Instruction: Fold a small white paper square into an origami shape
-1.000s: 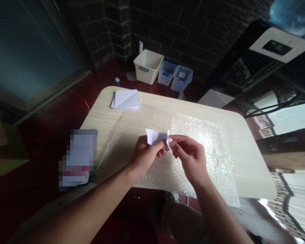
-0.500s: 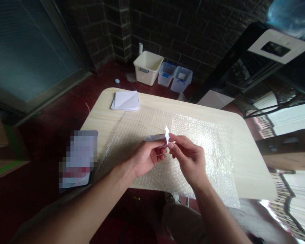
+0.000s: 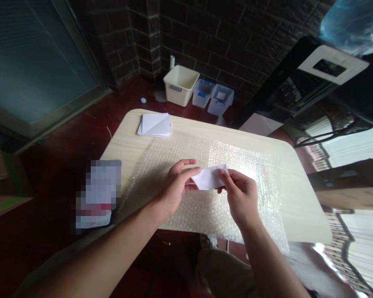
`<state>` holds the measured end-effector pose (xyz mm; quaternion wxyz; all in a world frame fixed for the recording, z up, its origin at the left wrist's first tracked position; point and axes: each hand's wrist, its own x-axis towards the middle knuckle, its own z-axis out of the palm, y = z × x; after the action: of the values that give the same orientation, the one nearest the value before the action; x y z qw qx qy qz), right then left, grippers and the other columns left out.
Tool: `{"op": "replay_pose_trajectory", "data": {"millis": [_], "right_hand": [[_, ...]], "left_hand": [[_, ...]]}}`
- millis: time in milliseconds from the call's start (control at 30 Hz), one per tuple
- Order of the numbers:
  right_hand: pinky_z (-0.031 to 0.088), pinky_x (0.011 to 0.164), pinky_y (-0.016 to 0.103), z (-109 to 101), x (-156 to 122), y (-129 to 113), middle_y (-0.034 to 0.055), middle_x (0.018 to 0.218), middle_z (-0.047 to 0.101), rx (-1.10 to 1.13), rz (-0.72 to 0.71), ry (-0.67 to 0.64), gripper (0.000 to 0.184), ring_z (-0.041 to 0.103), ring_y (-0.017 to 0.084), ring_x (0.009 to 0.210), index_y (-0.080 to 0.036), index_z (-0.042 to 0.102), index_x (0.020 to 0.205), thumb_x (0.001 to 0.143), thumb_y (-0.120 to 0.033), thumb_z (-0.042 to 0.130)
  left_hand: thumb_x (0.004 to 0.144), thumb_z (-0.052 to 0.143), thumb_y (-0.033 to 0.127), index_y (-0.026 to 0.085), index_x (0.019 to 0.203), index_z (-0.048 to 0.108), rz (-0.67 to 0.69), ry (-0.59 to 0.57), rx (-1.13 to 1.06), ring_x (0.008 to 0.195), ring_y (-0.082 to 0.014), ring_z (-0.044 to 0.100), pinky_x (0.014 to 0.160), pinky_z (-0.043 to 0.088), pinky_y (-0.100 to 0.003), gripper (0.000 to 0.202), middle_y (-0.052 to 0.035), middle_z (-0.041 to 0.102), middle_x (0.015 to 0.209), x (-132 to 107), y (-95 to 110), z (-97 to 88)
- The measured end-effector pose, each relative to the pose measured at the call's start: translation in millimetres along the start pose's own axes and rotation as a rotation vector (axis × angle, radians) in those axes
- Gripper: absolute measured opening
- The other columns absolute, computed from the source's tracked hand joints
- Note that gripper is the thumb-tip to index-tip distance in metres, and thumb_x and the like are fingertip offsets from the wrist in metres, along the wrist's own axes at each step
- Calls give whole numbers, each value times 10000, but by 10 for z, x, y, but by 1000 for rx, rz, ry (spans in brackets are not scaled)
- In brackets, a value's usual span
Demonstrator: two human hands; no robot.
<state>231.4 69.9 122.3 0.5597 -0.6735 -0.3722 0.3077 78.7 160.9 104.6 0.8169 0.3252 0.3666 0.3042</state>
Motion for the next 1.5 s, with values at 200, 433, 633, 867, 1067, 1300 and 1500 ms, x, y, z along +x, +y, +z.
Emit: {"op": "replay_pose_trajectory", "data": {"millis": [200,433,633,867,1067,1300,1500], "right_hand": [[395,511,285,-78,-85,-19,18,605,634,-86,-27,-44,347,525,145,555,-176,801,757,840,-510,843],[426,588,304,-29,-94,94,15,648,668,141,78,-66,221,548,154,617,-208,834,823,858,-426,859],[392,607,302,39,-2,144,-4,619,633,195,118,-29,231,526,139,620,-208,793,720,842,-382,884],[428,618,296,102,-58,72,-10,621,616,139,63,-35,226,550,138,625,-216,798,703,862,-365,859],[506,622,314,117,-154,33,42,798,728,-148,-219,-5,84,664,181,727,-251,867,924,921,-300,798],[546,637,340,83,-134,-25,69,911,725,-150,-307,-227,238,689,198,788,-251,838,1180,990,-293,702],[578,645,333,80,-134,-25,65,932,729,-218,-333,-218,190,706,180,768,-247,848,1125,962,-262,753]], "left_hand": [[813,841,401,130,970,758,-92,-233,272,753,-176,726,648,572,-272,324,-107,775,915,-112,-41,32],[876,741,362,121,939,774,-88,-175,284,669,-186,743,626,605,-311,252,-130,798,909,-138,-106,28],[891,721,400,125,780,763,56,-143,383,610,-157,673,571,513,-256,300,-86,741,705,-26,-50,-6],[906,700,415,138,707,713,182,-68,552,570,-159,654,520,482,-245,341,-63,708,646,-7,-121,-32],[881,732,356,141,867,734,24,-68,260,622,-185,732,579,624,-299,216,-63,752,768,-98,-71,70],[814,781,282,138,850,741,-50,-96,179,638,-160,712,585,619,-268,153,-54,736,761,-43,15,-18],[725,836,216,142,933,761,-128,-127,222,634,-181,741,564,612,-275,233,-62,765,835,-19,109,-90]]}}
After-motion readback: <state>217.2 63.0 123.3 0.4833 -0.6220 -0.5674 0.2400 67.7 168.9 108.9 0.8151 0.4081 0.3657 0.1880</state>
